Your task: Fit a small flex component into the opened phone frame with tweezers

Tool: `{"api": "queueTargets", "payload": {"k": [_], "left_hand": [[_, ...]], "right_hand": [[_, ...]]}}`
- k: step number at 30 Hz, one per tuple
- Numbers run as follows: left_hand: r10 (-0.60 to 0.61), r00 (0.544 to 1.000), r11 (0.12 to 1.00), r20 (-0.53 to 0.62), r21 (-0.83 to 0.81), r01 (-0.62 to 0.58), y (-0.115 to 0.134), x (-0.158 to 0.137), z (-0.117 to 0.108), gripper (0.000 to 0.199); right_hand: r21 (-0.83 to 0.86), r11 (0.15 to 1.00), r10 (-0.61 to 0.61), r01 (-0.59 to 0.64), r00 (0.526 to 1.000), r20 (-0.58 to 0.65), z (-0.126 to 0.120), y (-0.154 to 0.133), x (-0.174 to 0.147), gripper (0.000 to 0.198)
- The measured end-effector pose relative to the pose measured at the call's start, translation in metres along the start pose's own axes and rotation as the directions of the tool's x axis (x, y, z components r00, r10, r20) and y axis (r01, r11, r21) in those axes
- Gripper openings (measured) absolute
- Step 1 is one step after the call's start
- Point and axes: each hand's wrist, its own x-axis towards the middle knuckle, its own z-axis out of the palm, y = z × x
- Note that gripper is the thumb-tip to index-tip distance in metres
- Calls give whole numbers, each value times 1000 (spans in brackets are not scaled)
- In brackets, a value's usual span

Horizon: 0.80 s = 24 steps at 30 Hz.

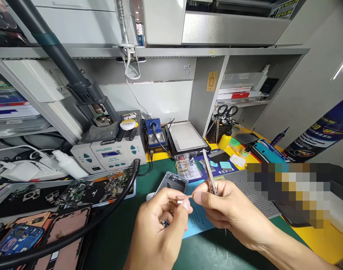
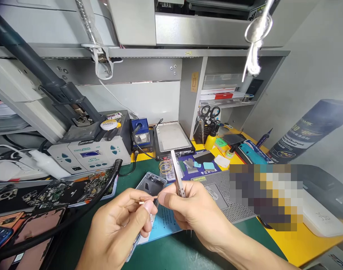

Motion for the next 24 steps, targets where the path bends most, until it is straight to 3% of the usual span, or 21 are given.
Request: {"api": "queueTargets", "payload": {"k": [15,18,20,24], "left_hand": [[-13,999,992,-42,-129,8,-5,1,3,27],[-55,998,990,-26,-128,51,-7,3,-4,28],[-74,997,991,-28,-116,70,-7,4,-8,29],[-49,998,993,-48,-113,44,-6,6,-11,26]], "right_hand": [[5,1000,23,-24,986,167,4,3,-4,33],[62,998,-23,21,999,35,1,2,-4,40],[65,990,-116,121,990,-80,-3,-2,-4,45],[-148,934,-353,325,899,-260,-10,-9,-10,49]]}}
